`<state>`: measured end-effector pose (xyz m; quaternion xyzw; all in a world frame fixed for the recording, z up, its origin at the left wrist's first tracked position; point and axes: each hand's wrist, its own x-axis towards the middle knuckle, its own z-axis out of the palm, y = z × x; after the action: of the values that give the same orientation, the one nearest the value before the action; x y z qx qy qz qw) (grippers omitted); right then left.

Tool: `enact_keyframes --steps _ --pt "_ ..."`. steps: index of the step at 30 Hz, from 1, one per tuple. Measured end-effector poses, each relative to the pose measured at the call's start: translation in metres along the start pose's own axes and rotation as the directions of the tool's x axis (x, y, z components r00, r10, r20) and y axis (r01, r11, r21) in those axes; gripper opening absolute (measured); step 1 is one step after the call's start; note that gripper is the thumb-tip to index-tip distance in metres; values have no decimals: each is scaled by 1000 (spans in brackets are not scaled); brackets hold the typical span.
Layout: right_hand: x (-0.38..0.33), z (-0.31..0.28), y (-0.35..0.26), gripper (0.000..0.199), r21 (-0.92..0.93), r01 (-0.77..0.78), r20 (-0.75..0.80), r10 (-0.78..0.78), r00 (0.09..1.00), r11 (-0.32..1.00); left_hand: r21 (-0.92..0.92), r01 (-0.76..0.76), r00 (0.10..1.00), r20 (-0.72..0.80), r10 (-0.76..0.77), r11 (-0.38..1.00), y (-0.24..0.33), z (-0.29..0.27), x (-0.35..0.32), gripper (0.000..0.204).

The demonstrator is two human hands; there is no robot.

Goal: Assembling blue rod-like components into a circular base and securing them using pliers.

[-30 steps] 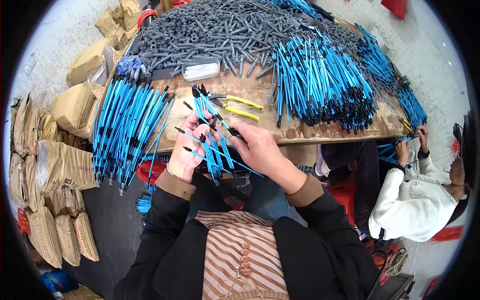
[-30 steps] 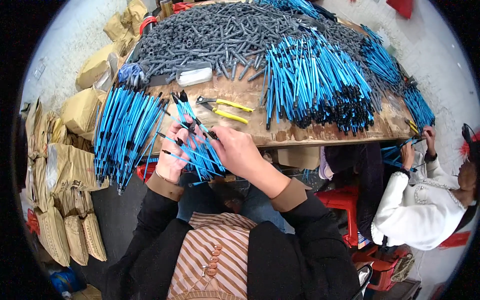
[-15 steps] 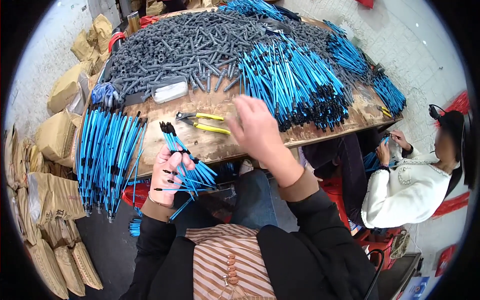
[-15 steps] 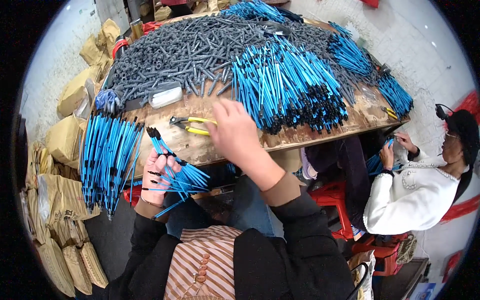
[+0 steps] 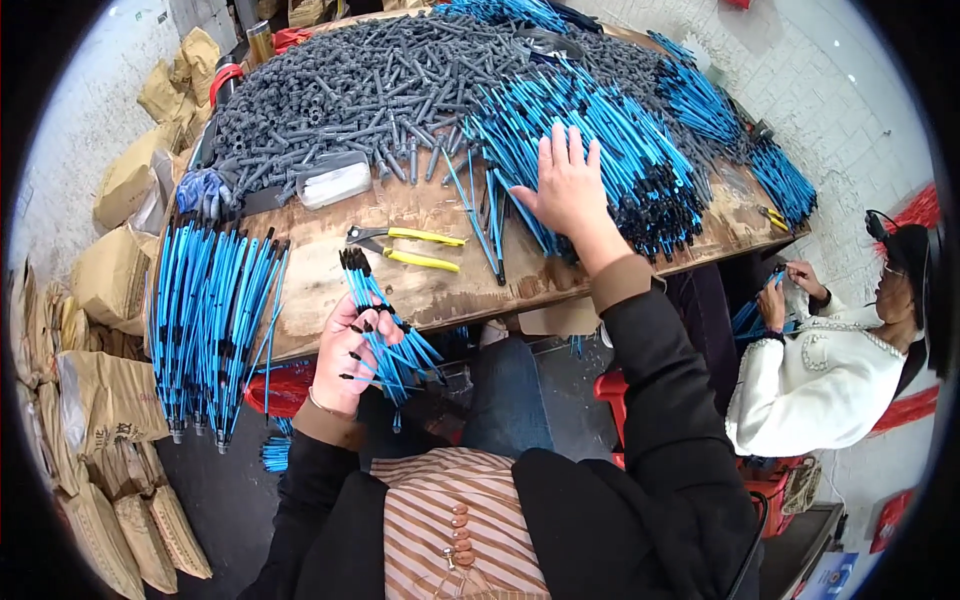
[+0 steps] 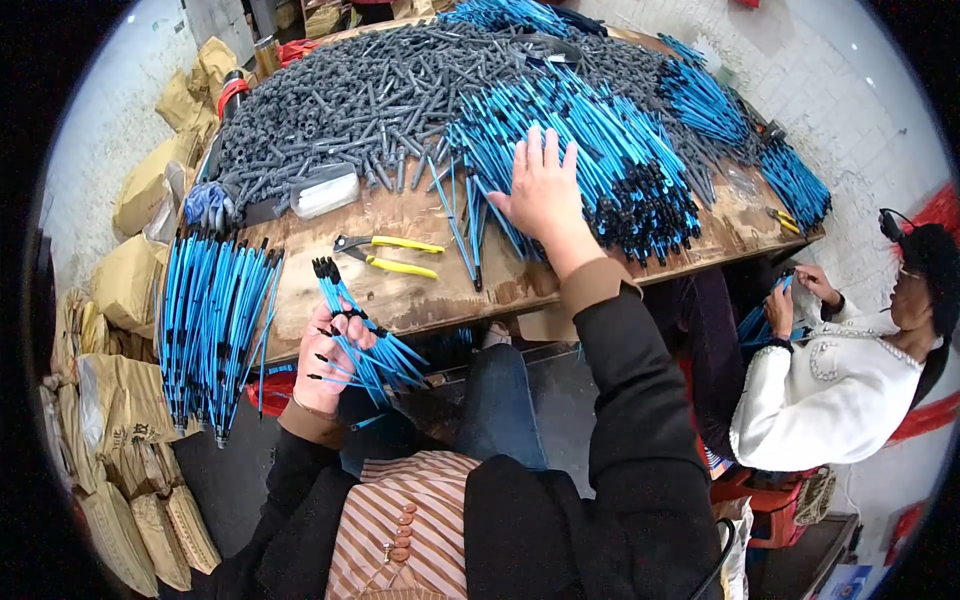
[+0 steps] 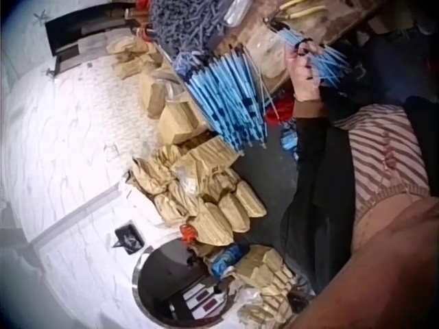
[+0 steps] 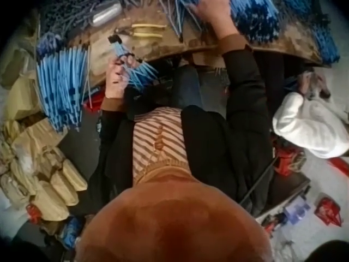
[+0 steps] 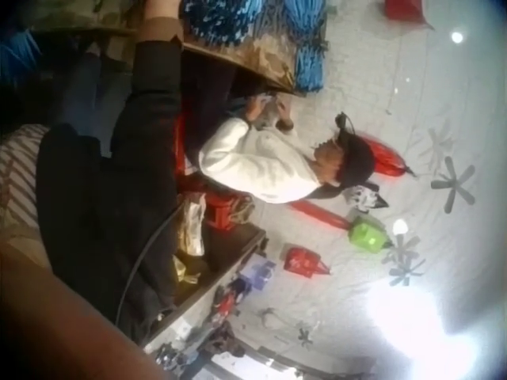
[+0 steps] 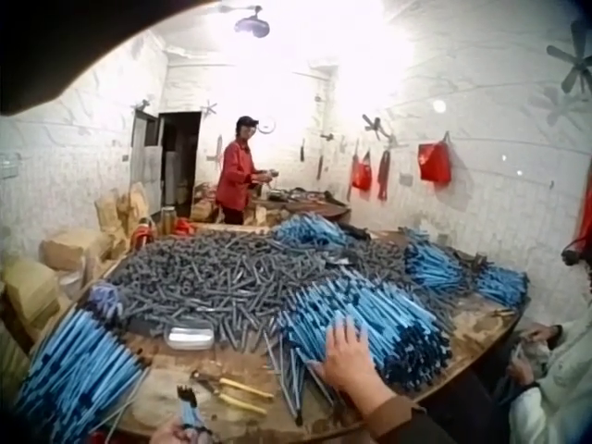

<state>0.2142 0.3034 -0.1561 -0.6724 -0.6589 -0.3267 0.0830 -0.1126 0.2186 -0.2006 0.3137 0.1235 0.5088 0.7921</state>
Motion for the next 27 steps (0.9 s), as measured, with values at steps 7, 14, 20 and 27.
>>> enact_keyframes --steps 7,14,20,27 --pt "15 1 -12 70 -42 76 -9 -77 997 996 1 42 999 12 -42 999 -5 -8 -1 18" --pt "11 -8 -46 46 -15 72 -158 -74 985 997 -112 138 981 155 -119 984 -4 -13 -14 19" --pt "4 -36 -67 19 311 158 -53 -149 987 937 237 -35 988 -139 70 971 2 13 -9 21" --pt "-14 -17 -92 8 315 37 175 -96 980 948 130 -10 1000 19 8 992 6 -14 -9 20"
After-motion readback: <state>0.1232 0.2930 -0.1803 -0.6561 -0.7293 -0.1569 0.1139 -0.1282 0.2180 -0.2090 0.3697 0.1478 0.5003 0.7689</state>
